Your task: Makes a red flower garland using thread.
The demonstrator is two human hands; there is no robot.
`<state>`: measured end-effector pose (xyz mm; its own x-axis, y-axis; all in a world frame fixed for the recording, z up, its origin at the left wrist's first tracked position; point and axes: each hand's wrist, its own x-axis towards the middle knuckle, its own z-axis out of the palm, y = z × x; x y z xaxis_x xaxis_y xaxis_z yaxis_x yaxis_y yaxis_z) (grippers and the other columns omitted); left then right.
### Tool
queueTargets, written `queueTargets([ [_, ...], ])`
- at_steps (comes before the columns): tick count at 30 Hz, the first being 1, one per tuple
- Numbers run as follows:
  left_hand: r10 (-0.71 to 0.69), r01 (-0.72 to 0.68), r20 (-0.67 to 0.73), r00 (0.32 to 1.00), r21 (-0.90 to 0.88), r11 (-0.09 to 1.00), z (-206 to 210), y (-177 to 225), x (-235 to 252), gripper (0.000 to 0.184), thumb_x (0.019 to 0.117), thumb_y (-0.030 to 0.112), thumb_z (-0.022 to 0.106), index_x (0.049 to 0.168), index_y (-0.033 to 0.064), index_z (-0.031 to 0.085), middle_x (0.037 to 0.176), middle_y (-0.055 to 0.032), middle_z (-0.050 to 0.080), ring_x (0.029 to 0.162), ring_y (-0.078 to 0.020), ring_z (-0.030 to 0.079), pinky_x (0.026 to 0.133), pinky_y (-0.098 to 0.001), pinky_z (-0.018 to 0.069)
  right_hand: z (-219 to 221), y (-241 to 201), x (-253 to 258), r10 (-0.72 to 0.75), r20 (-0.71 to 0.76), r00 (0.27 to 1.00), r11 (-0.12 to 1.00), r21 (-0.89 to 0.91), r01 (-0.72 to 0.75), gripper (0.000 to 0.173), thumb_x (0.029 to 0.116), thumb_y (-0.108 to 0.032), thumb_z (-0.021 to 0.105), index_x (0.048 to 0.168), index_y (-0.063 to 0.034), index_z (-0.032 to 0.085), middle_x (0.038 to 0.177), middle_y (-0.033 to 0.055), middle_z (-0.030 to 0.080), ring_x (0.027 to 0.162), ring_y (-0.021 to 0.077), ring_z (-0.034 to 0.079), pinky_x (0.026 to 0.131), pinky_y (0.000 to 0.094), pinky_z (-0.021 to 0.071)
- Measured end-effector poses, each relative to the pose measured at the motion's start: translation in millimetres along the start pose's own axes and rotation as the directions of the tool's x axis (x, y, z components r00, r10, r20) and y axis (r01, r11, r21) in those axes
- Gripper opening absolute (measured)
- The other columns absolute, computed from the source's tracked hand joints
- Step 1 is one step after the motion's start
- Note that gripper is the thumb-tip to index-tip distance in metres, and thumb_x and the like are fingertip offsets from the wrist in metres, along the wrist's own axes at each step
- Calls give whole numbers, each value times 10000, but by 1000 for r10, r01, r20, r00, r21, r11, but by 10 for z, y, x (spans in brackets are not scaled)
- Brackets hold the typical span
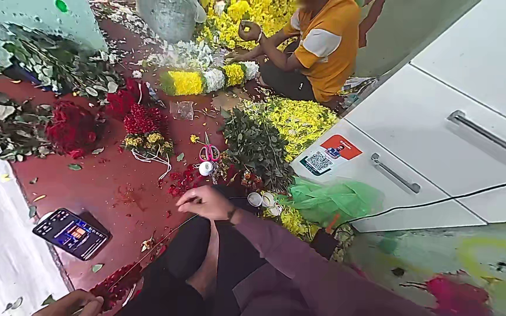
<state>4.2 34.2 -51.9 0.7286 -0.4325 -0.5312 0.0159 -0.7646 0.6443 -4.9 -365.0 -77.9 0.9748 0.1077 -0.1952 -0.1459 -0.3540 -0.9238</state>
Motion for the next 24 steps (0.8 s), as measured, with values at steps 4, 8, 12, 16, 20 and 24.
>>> queueTargets([
  [4, -15, 15, 18, 1000, 29, 999, 52, -78, -21, 190, 876, 336, 742, 831, 151, 753, 710, -38, 703, 638, -207, 662, 594, -548, 530, -1070, 388, -352, 110, -395, 912, 955, -213, -208, 215, 991, -28, 569, 1136, -52, 725, 1057, 59, 760, 934, 151, 739, 891, 391, 627],
  [8, -50, 49, 28, 998, 45, 998, 94, -95, 8, 175, 841, 374, 753, 796, 205, 744, 670, 1, 685, 600, -187, 648, 563, -531, 528, -1651, 642, -189, 71, -251, 965, 806, -556, -204, 326, 989, -23, 517, 1191, -154, 737, 1178, 29, 734, 1056, 180, 706, 957, 487, 578],
  [12, -53, 53, 1, 999, 69, 996, 160, -57, 34, 166, 824, 386, 729, 771, 230, 729, 644, 25, 663, 581, -170, 635, 548, -513, 523, -1507, 785, 273, 373, 182, 910, 402, -916, 19, 537, 857, -318, 766, 1380, -290, 644, 1384, 59, 627, 1257, 333, 589, 984, 635, 487],
  [16, -97, 98, -16, 995, 49, 994, 178, -58, -1, 161, 823, 380, 744, 784, 226, 729, 663, 23, 676, 596, -175, 651, 567, -518, 540, -1391, 879, 257, 553, 123, 824, 96, -992, 84, 558, 708, -232, 876, 1242, -171, 724, 1323, 177, 640, 1123, 455, 625, 945, 731, 457],
  [20, -77, 78, -21, 997, 58, 995, 180, 26, -14, 160, 833, 375, 729, 768, 231, 709, 637, 33, 650, 563, -162, 626, 536, -494, 526, -1535, 1055, 29, 556, 154, 817, 47, -987, 154, 573, 700, -188, 858, 1255, -217, 718, 1376, 161, 604, 1110, 437, 624, 918, 698, 475],
  [24, -68, 69, -21, 997, 60, 996, 141, 221, -55, 160, 881, 334, 718, 825, 184, 724, 703, -13, 665, 632, -213, 643, 587, -535, 538, -1581, 1005, -65, 378, 151, 913, 160, -982, 96, 338, 810, -154, 758, 1148, -142, 760, 1365, 153, 625, 1221, 412, 598, 987, 676, 472],
])
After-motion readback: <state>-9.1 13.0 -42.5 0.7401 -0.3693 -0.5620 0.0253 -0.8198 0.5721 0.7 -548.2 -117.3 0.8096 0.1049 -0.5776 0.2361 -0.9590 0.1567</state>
